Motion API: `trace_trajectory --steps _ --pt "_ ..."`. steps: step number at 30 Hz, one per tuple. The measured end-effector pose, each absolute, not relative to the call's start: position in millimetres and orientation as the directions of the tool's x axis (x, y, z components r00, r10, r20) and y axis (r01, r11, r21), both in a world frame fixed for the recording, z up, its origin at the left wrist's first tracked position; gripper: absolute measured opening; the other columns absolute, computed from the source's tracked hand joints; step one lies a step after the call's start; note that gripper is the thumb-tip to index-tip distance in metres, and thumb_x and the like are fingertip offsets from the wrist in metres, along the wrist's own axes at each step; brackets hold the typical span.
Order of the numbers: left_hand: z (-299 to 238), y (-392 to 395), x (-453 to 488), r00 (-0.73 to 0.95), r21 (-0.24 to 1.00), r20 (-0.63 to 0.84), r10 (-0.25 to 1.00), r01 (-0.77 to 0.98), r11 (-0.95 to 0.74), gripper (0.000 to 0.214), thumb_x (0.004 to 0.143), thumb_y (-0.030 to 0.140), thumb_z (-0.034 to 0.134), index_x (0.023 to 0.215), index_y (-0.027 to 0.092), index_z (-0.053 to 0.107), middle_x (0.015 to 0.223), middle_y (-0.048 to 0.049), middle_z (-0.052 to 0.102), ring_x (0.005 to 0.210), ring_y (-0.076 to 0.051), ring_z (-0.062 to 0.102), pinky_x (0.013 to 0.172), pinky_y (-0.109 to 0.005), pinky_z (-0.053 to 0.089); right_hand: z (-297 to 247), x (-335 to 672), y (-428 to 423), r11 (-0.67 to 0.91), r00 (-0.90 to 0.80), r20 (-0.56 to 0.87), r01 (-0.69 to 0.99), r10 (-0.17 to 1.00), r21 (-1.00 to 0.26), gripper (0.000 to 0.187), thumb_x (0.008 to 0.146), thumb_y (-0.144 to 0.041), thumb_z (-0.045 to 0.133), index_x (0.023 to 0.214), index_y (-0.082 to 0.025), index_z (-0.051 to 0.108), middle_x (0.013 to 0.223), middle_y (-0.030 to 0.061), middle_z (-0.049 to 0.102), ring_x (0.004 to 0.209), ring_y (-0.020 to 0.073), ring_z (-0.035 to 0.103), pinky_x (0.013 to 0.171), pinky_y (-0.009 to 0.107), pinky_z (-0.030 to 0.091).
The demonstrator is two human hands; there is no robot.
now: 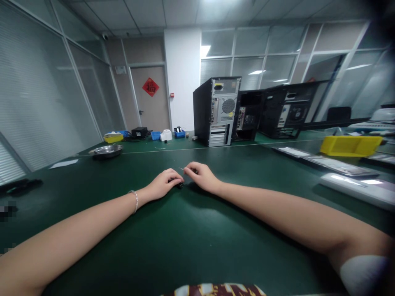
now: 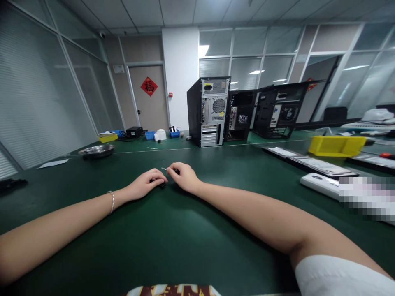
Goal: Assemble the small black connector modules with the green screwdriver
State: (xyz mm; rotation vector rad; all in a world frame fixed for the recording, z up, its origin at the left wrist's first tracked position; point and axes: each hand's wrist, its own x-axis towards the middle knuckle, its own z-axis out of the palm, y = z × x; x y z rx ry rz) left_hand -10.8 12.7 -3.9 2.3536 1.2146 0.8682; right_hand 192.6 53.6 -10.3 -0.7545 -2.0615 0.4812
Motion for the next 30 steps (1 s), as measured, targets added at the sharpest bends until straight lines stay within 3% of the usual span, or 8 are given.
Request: trace_trajectory --steps 5,9,13,17,20,24,30 --pt "-4 12 -10 0.398 0.547 0.397 0.827 0.621 -0.561 0.025 0.094 0.031 0.051 0.101 0.021 0.072 0.104 -0.0083 0.067 0.098 -0.024 0.062 0.091 -0.039 0.047 -11 193 55 0.742 -0.459 0.585 0.367 0.669 -0.561 0.024 0.093 -0.03 0.054 0.08 -0.018 0.07 0.082 0.0029 0.07 0.078 0.016 0.061 0.073 0.027 0.045" --pt "-2 5 -7 0.324 0.468 0.406 0.854 0.729 -0.499 0.03 0.087 0.047 0.061 0.097 0.02 0.066 0.098 -0.008 0.064 0.095 -0.027 0.059 0.084 -0.04 0.048 -9 195 56 0.724 -0.517 0.511 0.427 0.687 -0.541 0.011 0.085 -0.022 0.062 0.093 -0.02 0.07 0.096 0.0036 0.072 0.089 0.0184 0.064 0.081 0.031 0.048" --pt "0 0 -6 0.334 0.406 0.345 0.877 0.79 -0.46 0.035 0.076 0.05 0.071 0.093 0.019 0.064 0.097 -0.0088 0.063 0.096 -0.031 0.058 0.085 -0.044 0.048 -7 197 54 0.716 -0.586 0.427 0.455 0.688 -0.529 0.032 0.077 -0.008 0.064 0.106 -0.022 0.067 0.105 0.0025 0.074 0.095 0.0211 0.067 0.085 0.034 0.05" --pt "-1 2 -8 0.345 0.449 0.357 0.868 0.751 -0.484 0.02 0.08 0.034 0.064 0.094 0.019 0.066 0.098 -0.0083 0.062 0.093 -0.028 0.06 0.085 -0.042 0.05 -6 198 54 0.746 -0.64 0.407 0.444 0.652 -0.497 0.044 0.074 -0.005 0.067 0.113 -0.025 0.065 0.109 0.002 0.074 0.099 0.0226 0.069 0.085 0.034 0.051" --pt "-4 6 -11 0.316 0.496 0.378 0.87 0.725 -0.479 0.022 0.077 0.025 0.062 0.097 0.019 0.068 0.097 -0.007 0.062 0.09 -0.025 0.062 0.083 -0.039 0.05 -7 197 56 0.751 -0.662 0.395 0.416 0.637 -0.513 0.05 0.076 -0.006 0.068 0.121 -0.025 0.06 0.107 0.0022 0.076 0.1 0.022 0.069 0.088 0.036 0.05" --pt "-6 10 -13 0.286 0.577 0.383 0.879 0.669 -0.469 0.027 0.075 0.024 0.065 0.1 0.018 0.069 0.095 -0.0062 0.063 0.086 -0.023 0.062 0.079 -0.036 0.051 -8 197 59 0.771 -0.684 0.412 0.365 0.602 -0.521 0.052 0.079 -0.01 0.07 0.127 -0.025 0.056 0.101 0.0016 0.077 0.097 0.0204 0.07 0.089 0.036 0.049" --pt "-4 9 -12 0.268 0.647 0.366 0.891 0.615 -0.451 0.031 0.073 0.026 0.068 0.102 0.017 0.068 0.085 -0.0037 0.062 0.078 -0.02 0.057 0.073 -0.034 0.048 -6 200 58 0.784 -0.716 0.398 0.339 0.574 -0.521 0.065 0.082 -0.011 0.07 0.14 -0.025 0.045 0.11 0.0045 0.075 0.105 0.022 0.069 0.094 0.037 0.048"
